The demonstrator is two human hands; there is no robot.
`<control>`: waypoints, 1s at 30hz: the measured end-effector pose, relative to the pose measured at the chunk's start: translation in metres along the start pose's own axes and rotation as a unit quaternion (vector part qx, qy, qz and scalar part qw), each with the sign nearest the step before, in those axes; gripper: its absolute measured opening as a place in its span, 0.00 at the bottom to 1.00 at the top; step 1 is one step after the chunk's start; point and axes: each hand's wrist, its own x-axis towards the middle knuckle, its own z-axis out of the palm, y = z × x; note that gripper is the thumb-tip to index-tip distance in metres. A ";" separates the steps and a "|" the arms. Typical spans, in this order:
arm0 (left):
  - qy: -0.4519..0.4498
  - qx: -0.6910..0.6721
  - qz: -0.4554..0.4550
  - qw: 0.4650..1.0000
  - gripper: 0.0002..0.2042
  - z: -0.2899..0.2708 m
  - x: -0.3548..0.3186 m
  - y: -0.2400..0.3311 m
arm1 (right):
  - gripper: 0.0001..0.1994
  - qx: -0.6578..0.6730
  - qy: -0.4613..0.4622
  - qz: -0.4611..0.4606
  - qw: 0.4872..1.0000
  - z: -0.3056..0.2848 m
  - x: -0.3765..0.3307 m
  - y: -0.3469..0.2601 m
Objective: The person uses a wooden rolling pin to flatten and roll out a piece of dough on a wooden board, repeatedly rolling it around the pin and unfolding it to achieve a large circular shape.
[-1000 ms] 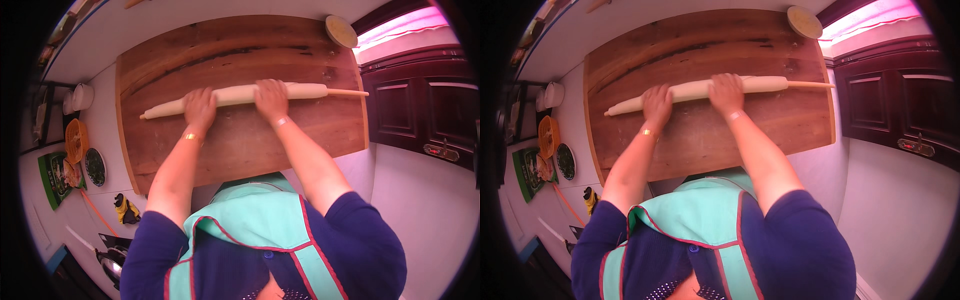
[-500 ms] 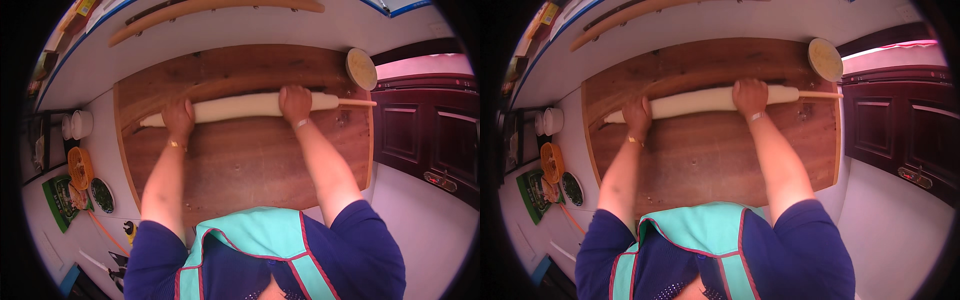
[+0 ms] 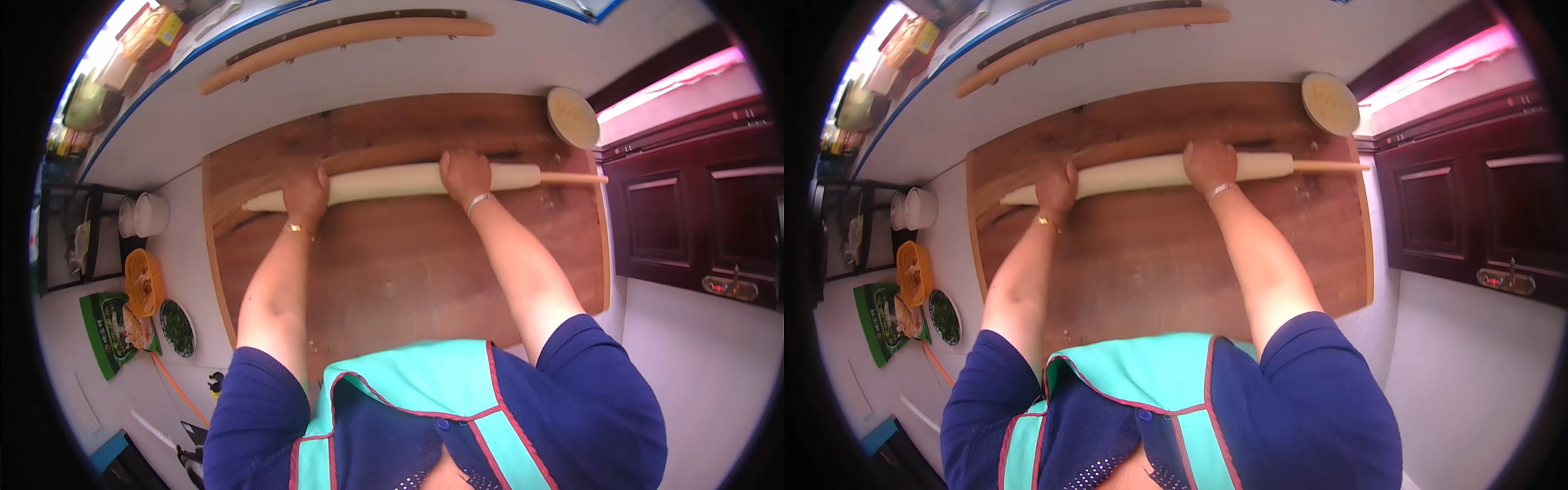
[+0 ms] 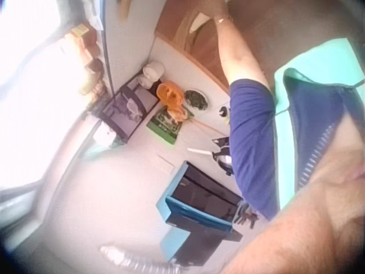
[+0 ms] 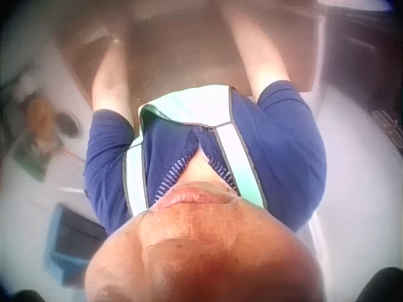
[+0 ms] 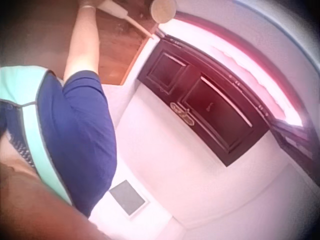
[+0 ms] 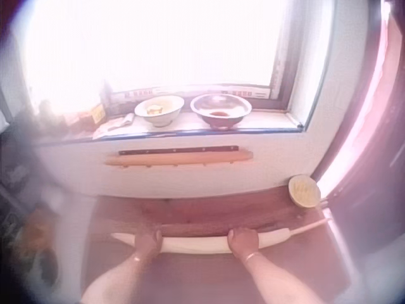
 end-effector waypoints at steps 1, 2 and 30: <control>0.055 -0.021 0.021 0.998 0.14 -0.010 -0.029 0.006 | 0.15 0.006 0.038 -0.005 0.999 -0.004 -0.037 0.000; 0.001 -0.022 -0.006 1.000 0.13 -0.021 -0.059 0.012 | 0.14 0.014 -0.016 0.002 1.000 -0.008 -0.079 -0.001; 0.116 -0.045 0.037 0.992 0.12 -0.047 -0.120 0.076 | 0.09 0.074 0.227 -0.054 0.970 -0.075 -0.160 -0.038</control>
